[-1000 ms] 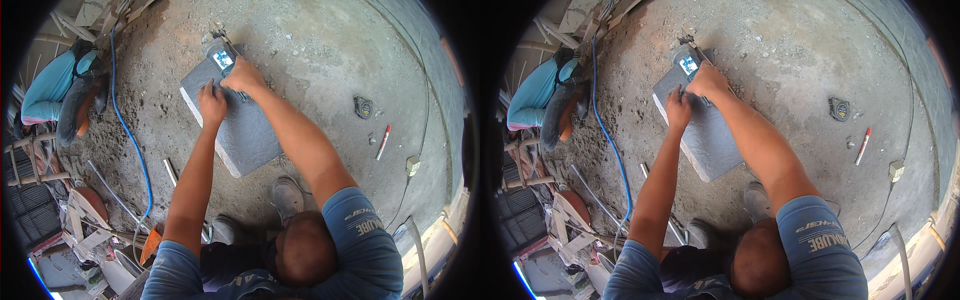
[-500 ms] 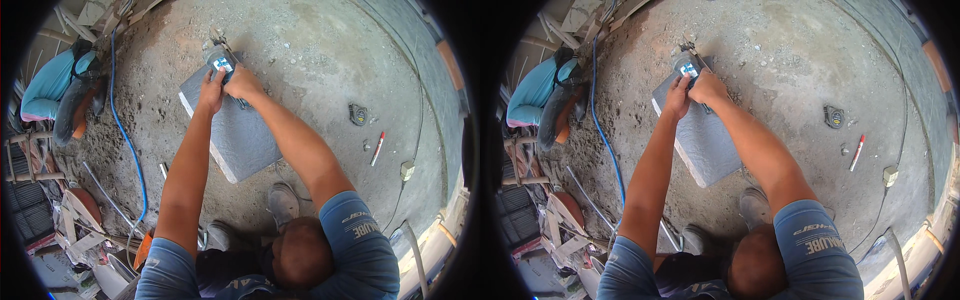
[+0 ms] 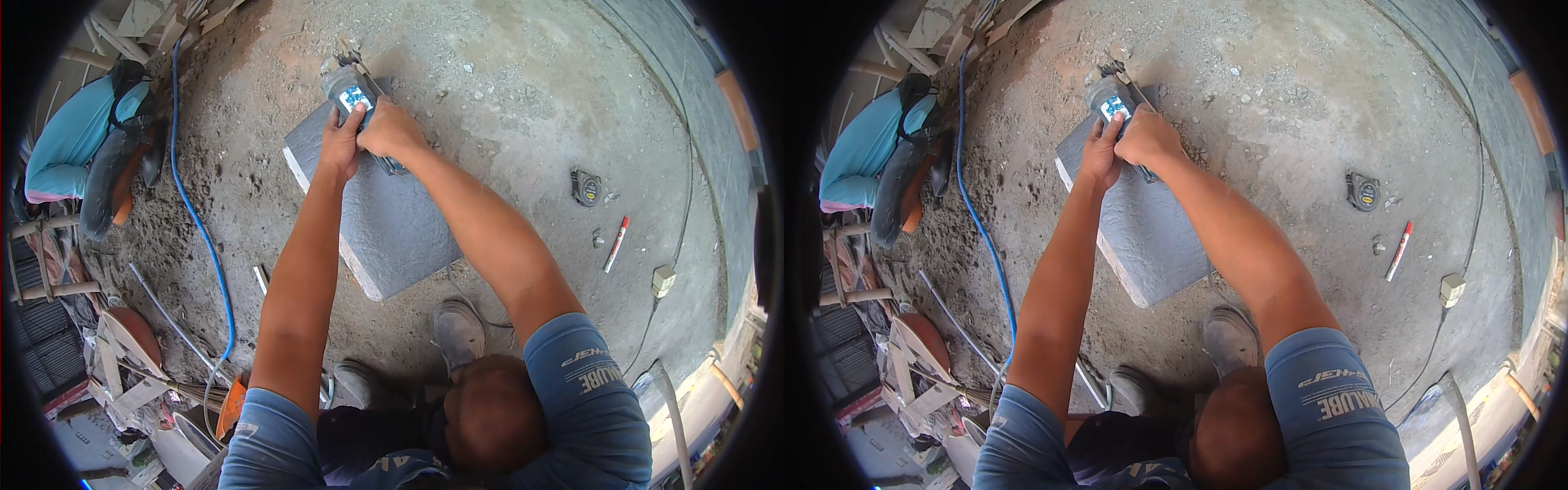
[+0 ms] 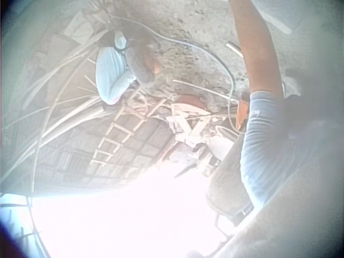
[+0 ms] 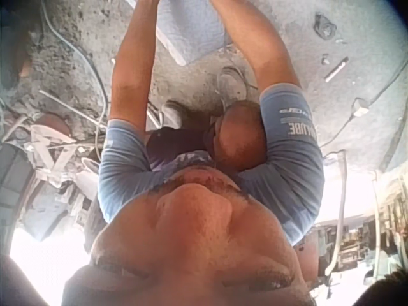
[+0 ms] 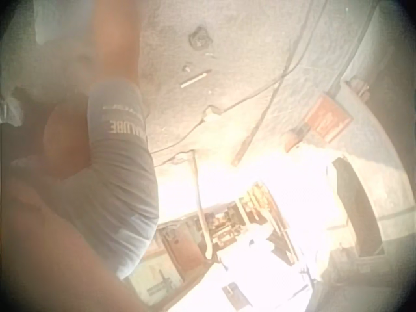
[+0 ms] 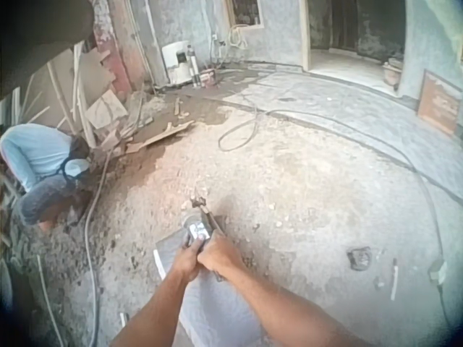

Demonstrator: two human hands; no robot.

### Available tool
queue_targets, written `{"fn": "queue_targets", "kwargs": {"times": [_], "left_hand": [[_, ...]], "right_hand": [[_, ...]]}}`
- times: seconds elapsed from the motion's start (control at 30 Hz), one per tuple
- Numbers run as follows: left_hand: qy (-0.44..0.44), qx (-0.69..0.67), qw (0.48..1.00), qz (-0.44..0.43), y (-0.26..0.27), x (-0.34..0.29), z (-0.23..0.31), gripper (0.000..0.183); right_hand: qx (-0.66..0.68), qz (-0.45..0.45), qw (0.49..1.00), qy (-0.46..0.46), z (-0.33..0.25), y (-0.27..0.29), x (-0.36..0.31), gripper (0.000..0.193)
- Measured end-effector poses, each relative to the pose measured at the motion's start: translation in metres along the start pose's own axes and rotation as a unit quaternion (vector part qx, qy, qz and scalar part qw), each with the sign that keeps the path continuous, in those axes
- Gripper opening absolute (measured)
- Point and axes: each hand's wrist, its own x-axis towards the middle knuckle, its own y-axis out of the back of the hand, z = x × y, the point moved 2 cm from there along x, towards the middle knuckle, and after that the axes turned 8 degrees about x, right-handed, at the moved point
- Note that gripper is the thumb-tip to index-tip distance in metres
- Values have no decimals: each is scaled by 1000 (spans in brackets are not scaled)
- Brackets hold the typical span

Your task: The person uses an angle grinder to cut a rectangular tile on the ground. They position the tile, operate the grinder to make a cut, and then separate the tile into two pieces.

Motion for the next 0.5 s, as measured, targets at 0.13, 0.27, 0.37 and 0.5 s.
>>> {"fn": "queue_targets", "kwargs": {"times": [0.13,0.27,0.37,0.5], "left_hand": [[0,9,1000,-3,1,1,-1,80],[5,11,1000,-1,2,1,-1,82],[9,5,1000,8,1,1,-2,85],[4,-4,1000,1,3,2,-4,87]], "right_hand": [[6,-2,1000,5,0,1,-1,61],[5,-9,1000,-3,-2,3,-4,61],[5,-2,1000,-3,-1,2,-2,61],[1,-7,1000,1,0,1,-1,61]]}}
